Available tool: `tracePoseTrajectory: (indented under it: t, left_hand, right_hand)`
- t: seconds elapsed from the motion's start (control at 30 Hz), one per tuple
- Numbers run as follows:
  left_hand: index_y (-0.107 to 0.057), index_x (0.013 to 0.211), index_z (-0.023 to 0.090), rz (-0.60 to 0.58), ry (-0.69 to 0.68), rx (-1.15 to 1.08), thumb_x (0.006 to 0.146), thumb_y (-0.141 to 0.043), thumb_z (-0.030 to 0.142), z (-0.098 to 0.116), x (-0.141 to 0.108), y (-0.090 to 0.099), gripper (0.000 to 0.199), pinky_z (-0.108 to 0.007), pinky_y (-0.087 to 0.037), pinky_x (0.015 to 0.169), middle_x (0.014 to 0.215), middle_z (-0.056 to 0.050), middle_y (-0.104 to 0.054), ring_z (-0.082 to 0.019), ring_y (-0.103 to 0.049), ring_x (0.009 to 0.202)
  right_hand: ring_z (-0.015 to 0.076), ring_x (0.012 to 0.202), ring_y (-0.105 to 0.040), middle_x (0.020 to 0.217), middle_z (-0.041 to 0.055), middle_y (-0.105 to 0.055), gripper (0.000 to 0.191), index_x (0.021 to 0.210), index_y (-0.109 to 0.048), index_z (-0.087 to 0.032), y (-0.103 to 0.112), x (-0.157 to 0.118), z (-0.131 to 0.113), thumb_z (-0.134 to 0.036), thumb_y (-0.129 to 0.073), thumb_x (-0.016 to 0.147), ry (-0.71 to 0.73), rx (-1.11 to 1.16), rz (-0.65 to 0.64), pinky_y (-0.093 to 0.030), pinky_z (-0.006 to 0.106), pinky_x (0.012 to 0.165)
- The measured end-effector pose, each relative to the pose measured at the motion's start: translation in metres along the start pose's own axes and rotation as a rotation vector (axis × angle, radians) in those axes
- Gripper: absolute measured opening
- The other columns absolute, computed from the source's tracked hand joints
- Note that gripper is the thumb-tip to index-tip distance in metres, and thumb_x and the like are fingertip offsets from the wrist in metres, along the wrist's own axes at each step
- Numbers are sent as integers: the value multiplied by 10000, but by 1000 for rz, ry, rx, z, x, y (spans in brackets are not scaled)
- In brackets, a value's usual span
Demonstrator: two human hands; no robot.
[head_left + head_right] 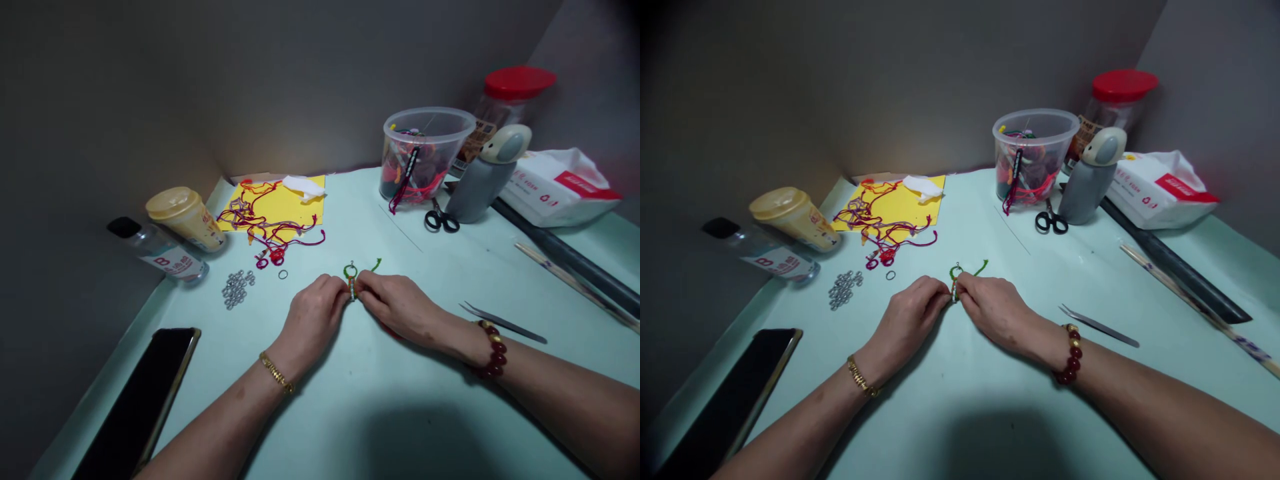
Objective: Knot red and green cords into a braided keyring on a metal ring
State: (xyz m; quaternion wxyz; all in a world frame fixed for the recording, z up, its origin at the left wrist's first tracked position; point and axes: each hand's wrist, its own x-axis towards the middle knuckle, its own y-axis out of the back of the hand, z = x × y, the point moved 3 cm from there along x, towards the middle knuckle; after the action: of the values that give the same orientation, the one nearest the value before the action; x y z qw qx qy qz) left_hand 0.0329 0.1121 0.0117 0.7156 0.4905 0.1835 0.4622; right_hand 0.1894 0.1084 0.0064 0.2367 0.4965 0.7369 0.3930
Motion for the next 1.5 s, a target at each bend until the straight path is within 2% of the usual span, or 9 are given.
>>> tracePoseTrajectory:
  t: [0.13, 0.4, 0.57, 0.8, 1.0, 1.13, 1.27, 1.43, 1.5]
  left_hand:
    - [-515, 852, 187, 49, 26, -46, 960, -427, 180, 1, 0, -2, 139, -291, -453, 718, 892, -35, -572, -162, -555, 791]
    - [-462, 841, 201, 72, 21, -68, 954, -404, 164, 0, 0, -6, 132, -291, -434, 707, 868, -29, -542, -164, -523, 772]
    - [-454, 845, 202, 36, 25, -47, 954, -383, 167, 0, 1, -7, 134, -282, -410, 666, 829, -22, -551, -157, -518, 712]
    - [-471, 850, 203, -13, 109, -41, 942, -422, 178, 0, 3, -7, 107, -251, -350, 577, 683, 21, -560, -135, -502, 585]
    - [-573, 845, 189, -18, 111, -141, 954, -446, 197, 0, 1, 1, 168, -229, -395, 608, 724, 18, -619, -113, -532, 619]
    - [-614, 871, 182, -12, 43, -103, 930, -496, 177, -2, 0, 6, 132, -244, -430, 666, 804, -4, -649, -129, -574, 715]
    - [-581, 873, 180, 1, -30, -53, 928, -497, 168, 0, 1, 6, 101, -262, -450, 701, 843, -20, -609, -145, -573, 765]
    - [-508, 914, 194, 71, -42, -41, 962, -414, 164, 2, -2, -2, 110, -264, -459, 706, 995, -49, -564, -150, -566, 826]
    - [-487, 911, 197, 80, -46, -14, 967, -395, 160, 1, -3, -6, 114, -269, -444, 683, 948, -41, -562, -154, -552, 791]
  right_hand:
    - [151, 623, -535, 746, 11, -631, 102, 954, -518, -216, -3, -2, 0, -210, -418, 932, 6, -28, 22, -327, 250, 594]
    - [145, 651, -549, 765, 15, -634, 120, 880, -525, -204, -7, -3, 2, -185, -420, 935, 51, -51, 63, -339, 245, 615]
    - [142, 653, -557, 791, 25, -644, 134, 876, -517, -197, -10, -3, 1, -165, -403, 939, 65, -98, 45, -326, 249, 612]
    - [144, 633, -553, 777, 32, -645, 139, 891, -518, -189, -9, -1, 0, -182, -395, 954, 25, -164, 13, -304, 255, 595]
    - [148, 629, -554, 770, 37, -656, 158, 937, -525, -187, -8, 0, 0, -233, -381, 980, -14, -155, 12, -293, 258, 592]
    - [151, 645, -560, 787, 43, -663, 169, 939, -527, -186, -7, -1, 0, -240, -375, 987, -14, -143, 15, -292, 259, 597]
    - [146, 637, -554, 778, 37, -658, 153, 928, -525, -188, -7, -2, 0, -228, -386, 979, -3, -137, 29, -289, 257, 596]
    - [136, 596, -528, 739, 30, -641, 172, 901, -526, -182, -9, -1, 0, -237, -384, 979, -3, -166, 40, -267, 258, 576]
    - [134, 586, -520, 731, 29, -640, 174, 900, -528, -179, -9, -1, 0, -234, -382, 976, 1, -178, 35, -258, 259, 570]
